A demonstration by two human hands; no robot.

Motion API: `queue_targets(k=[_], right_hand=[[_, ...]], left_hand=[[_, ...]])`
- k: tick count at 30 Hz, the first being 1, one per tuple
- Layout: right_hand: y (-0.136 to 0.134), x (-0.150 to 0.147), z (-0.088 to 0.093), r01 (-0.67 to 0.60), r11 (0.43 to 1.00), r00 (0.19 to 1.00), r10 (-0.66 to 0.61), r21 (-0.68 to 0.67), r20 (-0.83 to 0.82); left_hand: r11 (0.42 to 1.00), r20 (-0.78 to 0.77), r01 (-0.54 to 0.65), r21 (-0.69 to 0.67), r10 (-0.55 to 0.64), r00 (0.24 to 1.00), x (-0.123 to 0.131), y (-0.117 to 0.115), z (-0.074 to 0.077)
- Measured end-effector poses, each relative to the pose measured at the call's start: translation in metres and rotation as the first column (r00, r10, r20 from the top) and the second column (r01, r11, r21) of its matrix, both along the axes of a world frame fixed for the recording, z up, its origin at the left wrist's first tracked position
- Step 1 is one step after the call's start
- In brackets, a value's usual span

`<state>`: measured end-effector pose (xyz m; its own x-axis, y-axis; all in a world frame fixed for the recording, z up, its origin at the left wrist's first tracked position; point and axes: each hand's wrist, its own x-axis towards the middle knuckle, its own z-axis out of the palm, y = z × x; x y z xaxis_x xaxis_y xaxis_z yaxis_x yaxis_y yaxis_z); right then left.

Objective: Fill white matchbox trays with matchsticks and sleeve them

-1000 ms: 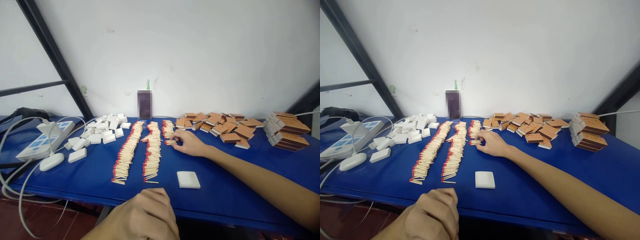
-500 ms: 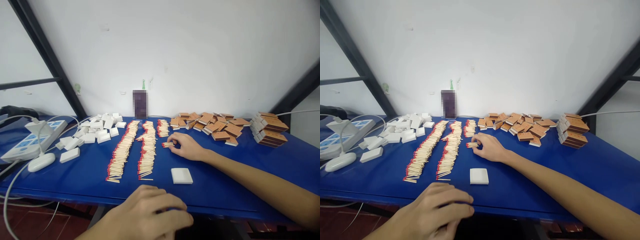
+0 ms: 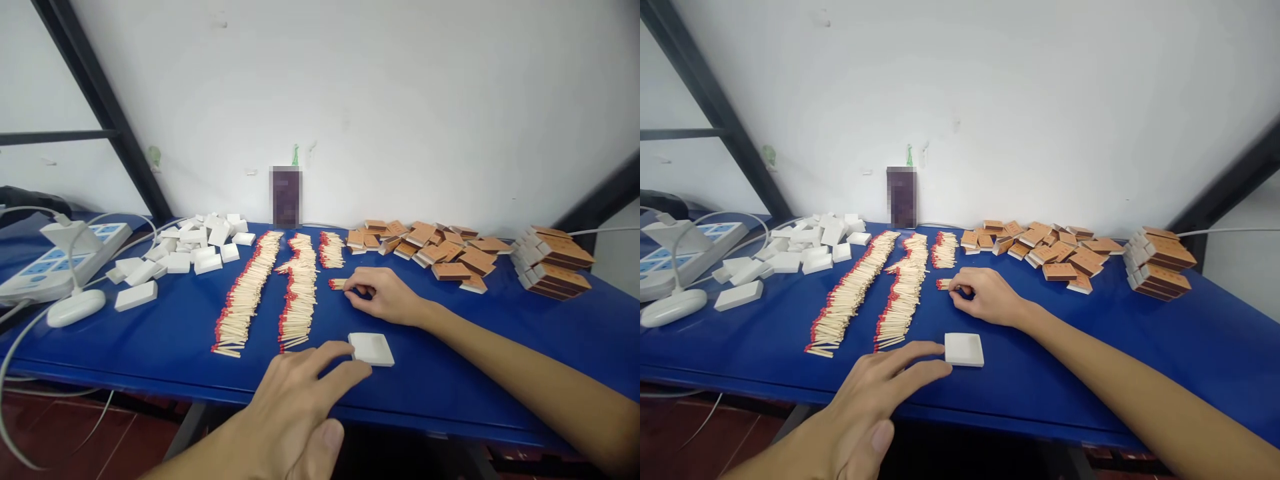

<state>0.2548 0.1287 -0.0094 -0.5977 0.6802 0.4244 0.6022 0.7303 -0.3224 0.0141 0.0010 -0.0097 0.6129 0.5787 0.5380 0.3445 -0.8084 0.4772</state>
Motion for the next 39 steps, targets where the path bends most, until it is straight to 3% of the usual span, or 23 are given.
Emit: queue_targets(k=[5, 10, 15, 25, 32, 39], right_hand=[[0.001, 0.0, -0.002, 0.027, 0.999, 0.999, -0.026, 0.029, -0.044], [0.0, -0.001, 0.0, -0.034, 0.998, 0.998, 0.037, 0.043, -0.049], [-0.001, 0.0, 0.0, -0.031, 0.998, 0.997, 0.035, 0.052, -0.068], [0.002, -0.001, -0.002, -0.007, 0.999, 0.998, 0.01, 0.038, -0.061], [0.0, -0.001, -0.002, -0.016, 0.998, 0.995, 0.022, 0.061, -0.098], [0.003, -0.002, -0.002, -0.014, 1.0, 0.999, 0.015, 0.025, -0.037]], left_hand=[[0.993, -0.125, 0.014, -0.113, -0.029, 0.992, -0.006, 0.0, 0.015], [0.975, -0.244, -0.022, -0.22, -0.033, 0.969, -0.009, -0.002, 0.028], [0.961, -0.253, -0.017, -0.276, -0.055, 0.966, -0.01, 0.002, 0.032], [0.984, -0.076, 0.025, -0.177, -0.039, 0.996, -0.013, 0.003, 0.02], [0.996, -0.058, 0.012, -0.088, -0.017, 0.998, -0.021, 0.001, 0.016], [0.993, -0.11, -0.017, -0.119, 0.003, 0.994, -0.008, 0.0, 0.023]])
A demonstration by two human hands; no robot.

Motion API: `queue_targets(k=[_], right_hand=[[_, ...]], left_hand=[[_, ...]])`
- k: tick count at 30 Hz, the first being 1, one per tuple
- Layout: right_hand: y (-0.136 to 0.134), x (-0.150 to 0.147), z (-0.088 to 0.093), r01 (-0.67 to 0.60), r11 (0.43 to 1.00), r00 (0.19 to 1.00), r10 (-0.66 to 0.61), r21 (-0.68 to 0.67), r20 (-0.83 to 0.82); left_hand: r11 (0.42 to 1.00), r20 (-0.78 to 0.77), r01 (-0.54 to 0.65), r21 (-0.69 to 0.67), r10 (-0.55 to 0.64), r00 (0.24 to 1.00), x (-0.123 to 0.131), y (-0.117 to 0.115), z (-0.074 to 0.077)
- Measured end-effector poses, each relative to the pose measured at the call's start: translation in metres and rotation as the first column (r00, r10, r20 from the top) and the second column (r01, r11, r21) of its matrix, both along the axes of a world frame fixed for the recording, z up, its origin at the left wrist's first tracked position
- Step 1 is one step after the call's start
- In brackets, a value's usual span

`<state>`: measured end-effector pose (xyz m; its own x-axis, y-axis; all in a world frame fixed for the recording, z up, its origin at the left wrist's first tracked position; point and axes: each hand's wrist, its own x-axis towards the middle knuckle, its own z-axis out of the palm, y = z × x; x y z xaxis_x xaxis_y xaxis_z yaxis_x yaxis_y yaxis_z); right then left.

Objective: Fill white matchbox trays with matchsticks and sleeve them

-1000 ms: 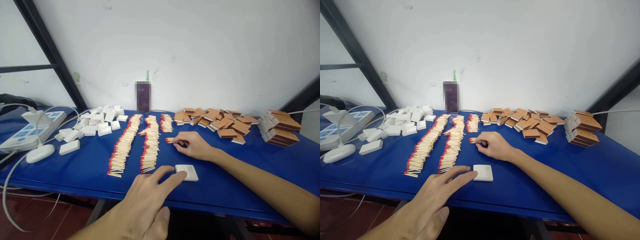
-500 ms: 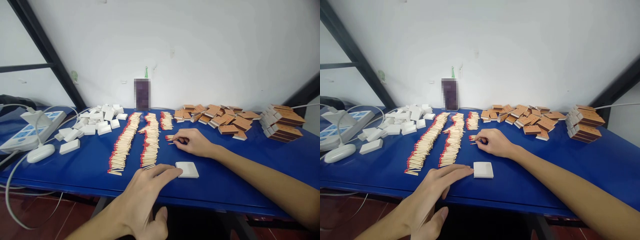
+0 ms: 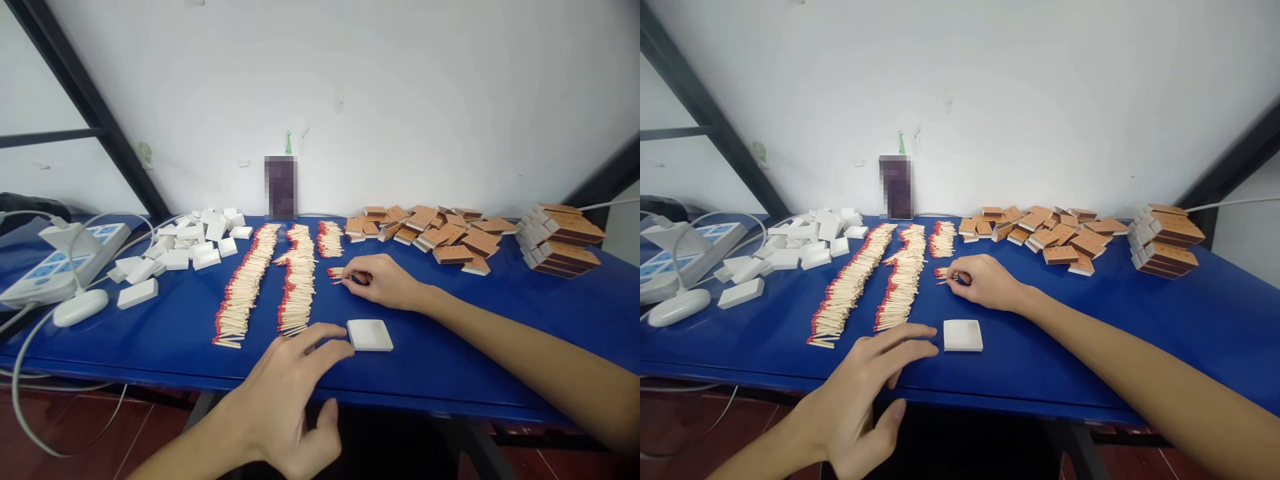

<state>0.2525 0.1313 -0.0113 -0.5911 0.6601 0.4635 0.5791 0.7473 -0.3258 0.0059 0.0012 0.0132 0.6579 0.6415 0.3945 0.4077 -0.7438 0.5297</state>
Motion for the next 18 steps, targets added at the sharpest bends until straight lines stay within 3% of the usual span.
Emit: queue_targets(k=[5, 8, 13, 18], right_hand=[[-0.001, -0.001, 0.002, 0.054, 0.996, 0.998, -0.051, -0.065, 0.039], [-0.001, -0.001, 0.004, 0.062, 0.995, 0.997, -0.059, -0.081, 0.043], [-0.001, -0.003, 0.004, 0.076, 0.993, 0.997, -0.074, -0.087, 0.031], [0.0, -0.003, 0.003, 0.064, 0.996, 0.998, -0.064, -0.06, 0.003]], left_hand=[[0.996, -0.119, -0.003, 0.089, 0.014, 0.993, 0.005, 0.002, -0.001], [0.992, -0.049, 0.015, 0.128, -0.009, 0.999, 0.004, 0.0, -0.004], [0.997, 0.164, -0.026, 0.066, 0.015, 0.986, -0.001, -0.003, -0.003], [1.0, 0.206, 0.005, 0.002, -0.005, 0.979, -0.005, -0.007, 0.0]])
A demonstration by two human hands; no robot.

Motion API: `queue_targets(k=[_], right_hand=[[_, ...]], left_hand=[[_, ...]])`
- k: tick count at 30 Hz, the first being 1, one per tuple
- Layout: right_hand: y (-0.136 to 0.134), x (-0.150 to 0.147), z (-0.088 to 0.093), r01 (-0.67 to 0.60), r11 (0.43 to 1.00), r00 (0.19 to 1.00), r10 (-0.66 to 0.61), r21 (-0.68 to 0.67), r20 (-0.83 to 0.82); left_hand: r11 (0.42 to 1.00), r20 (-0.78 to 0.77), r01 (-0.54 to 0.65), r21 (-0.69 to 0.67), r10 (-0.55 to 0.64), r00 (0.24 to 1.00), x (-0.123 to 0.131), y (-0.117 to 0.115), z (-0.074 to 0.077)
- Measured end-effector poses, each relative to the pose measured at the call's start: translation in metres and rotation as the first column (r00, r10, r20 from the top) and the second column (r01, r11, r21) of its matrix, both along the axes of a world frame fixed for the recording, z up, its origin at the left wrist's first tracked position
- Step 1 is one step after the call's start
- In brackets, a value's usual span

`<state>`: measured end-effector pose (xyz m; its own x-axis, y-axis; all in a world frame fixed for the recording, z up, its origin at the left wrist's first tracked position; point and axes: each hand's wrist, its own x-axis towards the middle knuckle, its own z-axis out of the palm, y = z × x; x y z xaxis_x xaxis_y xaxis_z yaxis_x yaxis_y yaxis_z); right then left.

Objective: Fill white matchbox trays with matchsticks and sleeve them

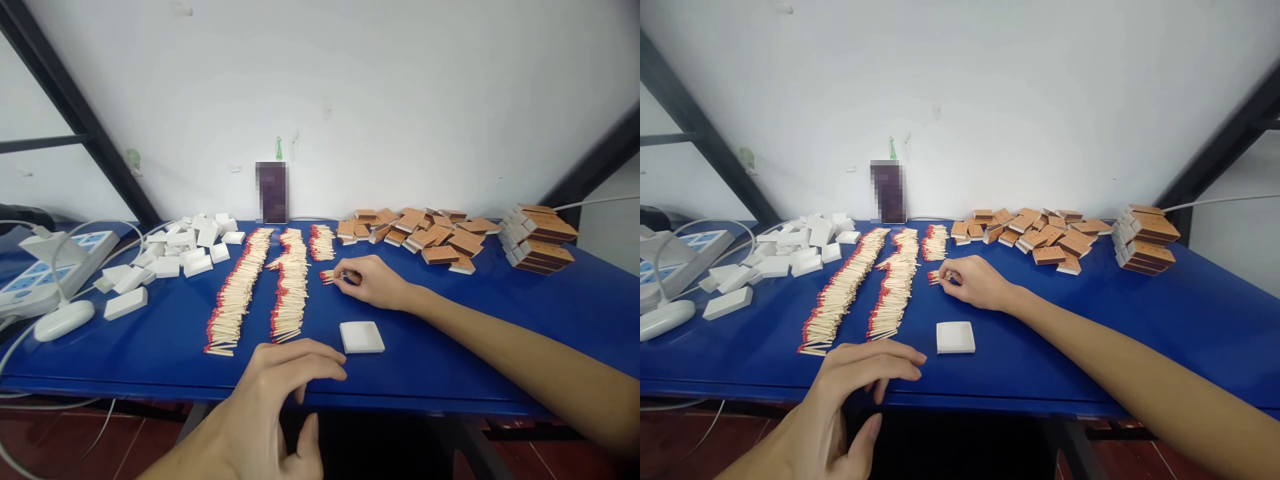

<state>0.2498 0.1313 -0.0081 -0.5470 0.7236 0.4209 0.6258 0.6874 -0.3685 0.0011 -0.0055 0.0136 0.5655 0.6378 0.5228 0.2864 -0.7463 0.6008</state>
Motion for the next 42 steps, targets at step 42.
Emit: queue_targets(k=[42], right_hand=[[0.001, 0.003, -0.001, -0.022, 1.0, 0.999, 0.023, 0.021, -0.027]], left_hand=[[0.919, -0.561, 0.139, 0.369, 0.101, 0.821, 0.007, 0.009, -0.008]])
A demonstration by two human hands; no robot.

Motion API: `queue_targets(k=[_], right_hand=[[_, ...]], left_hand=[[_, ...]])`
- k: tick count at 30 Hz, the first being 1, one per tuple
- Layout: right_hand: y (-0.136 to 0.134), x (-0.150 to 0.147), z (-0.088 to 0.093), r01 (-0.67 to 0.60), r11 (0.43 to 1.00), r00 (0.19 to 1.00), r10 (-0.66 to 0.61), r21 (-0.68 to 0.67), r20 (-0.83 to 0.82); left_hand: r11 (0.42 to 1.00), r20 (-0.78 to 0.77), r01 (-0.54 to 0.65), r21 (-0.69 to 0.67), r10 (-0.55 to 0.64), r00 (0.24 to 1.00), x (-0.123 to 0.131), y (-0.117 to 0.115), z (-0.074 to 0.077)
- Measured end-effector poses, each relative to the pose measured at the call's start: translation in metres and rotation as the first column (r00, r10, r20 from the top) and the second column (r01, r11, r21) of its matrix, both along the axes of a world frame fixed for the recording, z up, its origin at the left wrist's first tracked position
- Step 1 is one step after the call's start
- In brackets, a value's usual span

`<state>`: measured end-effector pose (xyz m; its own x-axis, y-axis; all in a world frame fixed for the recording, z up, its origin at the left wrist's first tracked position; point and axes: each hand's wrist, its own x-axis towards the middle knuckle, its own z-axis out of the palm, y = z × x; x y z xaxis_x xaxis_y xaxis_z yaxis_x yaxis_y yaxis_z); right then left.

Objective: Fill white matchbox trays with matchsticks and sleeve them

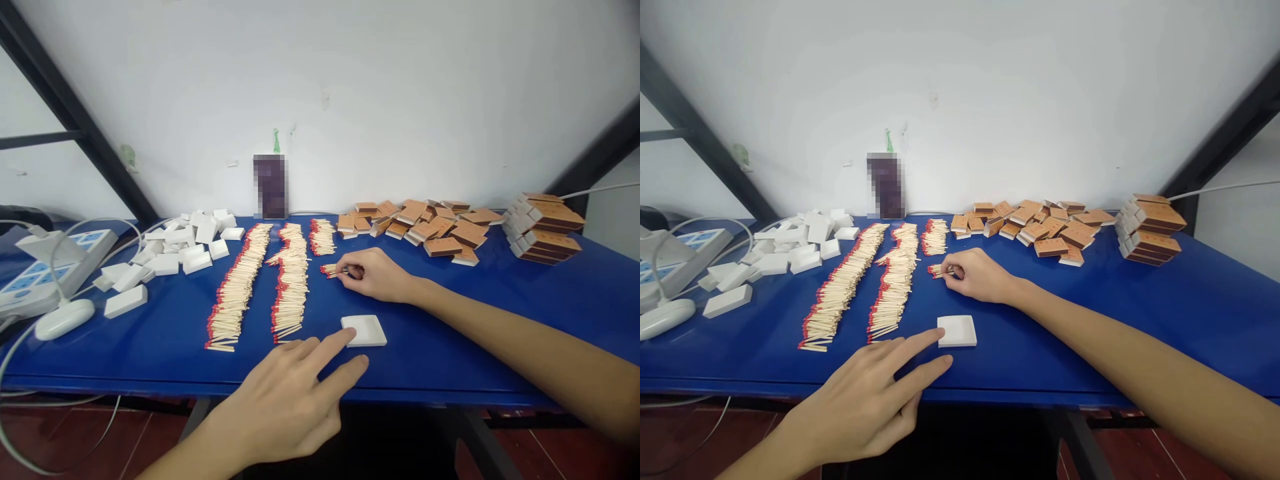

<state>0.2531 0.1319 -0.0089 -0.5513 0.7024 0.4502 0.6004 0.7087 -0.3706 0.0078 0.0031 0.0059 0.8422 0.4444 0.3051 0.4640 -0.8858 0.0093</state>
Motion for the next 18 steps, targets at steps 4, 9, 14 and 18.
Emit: queue_targets(k=[4, 9, 14, 18], right_hand=[[-0.0005, 0.0, 0.0, 0.005, 1.0, 1.0, -0.005, 0.006, -0.018], [-0.0015, -0.0014, 0.0012, 0.029, 1.0, 0.999, -0.029, -0.007, -0.018], [-0.0021, -0.002, 0.0028, 0.02, 1.0, 1.0, -0.02, -0.016, 0.006], [-0.003, -0.0019, 0.0034, 0.011, 1.0, 1.0, -0.011, -0.019, -0.002]], left_hand=[[0.999, -0.078, -0.012, 0.039, 0.015, 0.997, 0.0041, 0.001, 0.0003], [0.998, -0.066, -0.019, 0.062, 0.023, 0.998, 0.0042, 0.0015, -0.0026], [0.997, -0.062, -0.025, 0.069, 0.029, 0.998, 0.0039, 0.0002, -0.0039], [0.997, -0.062, -0.025, 0.077, 0.03, 0.998, 0.0042, -0.0009, -0.0049]])
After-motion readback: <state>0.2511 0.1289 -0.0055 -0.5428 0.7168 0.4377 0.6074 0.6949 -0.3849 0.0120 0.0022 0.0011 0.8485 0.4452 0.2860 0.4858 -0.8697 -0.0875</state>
